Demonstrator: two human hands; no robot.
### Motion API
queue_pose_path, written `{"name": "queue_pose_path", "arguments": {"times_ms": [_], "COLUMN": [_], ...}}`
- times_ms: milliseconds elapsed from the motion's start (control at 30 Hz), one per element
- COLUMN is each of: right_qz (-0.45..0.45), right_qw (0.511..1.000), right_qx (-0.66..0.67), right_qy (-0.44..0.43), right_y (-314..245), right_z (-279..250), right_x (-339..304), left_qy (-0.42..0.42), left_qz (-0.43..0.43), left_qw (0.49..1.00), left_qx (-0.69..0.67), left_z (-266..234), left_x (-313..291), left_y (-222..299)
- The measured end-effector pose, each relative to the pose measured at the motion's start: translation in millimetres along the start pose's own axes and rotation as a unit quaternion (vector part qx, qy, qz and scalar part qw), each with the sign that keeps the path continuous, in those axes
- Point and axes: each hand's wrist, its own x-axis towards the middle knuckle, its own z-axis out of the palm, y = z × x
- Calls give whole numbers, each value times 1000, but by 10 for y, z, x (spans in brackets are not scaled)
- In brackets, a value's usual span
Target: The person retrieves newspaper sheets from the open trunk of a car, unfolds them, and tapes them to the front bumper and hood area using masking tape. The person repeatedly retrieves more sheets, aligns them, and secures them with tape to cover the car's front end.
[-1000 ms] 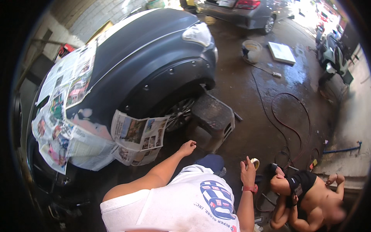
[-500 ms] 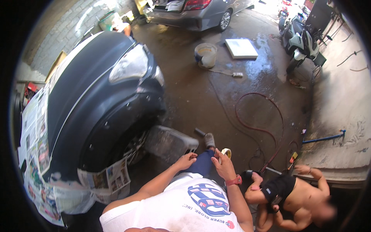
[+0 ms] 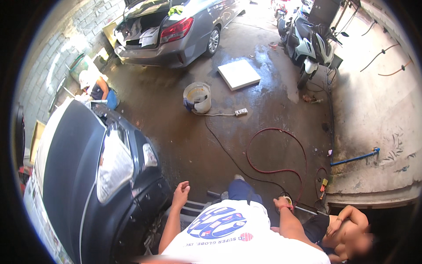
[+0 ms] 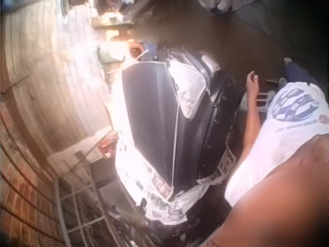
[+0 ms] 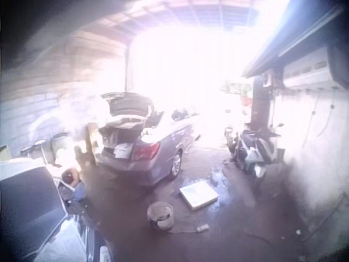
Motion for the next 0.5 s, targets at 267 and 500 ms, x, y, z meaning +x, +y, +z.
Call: {"name": "queue_pose_path", "arguments": {"times_ms": [267, 500], "right_qz": [41, -206], "right_qw": [978, 968], "right_qx": [-173, -141], "right_qy": [-111, 6], "right_y": [-1740, -5010], "right_z": [-495, -1807], "right_x": [870, 2503], "left_qy": [74, 58], "left_qz": [-78, -67], "left_qw": [988, 991], "left_qx": [-108, -97], "left_z": [-440, -1083], "left_x": [1692, 2960], "left_y": [241, 1216]}}
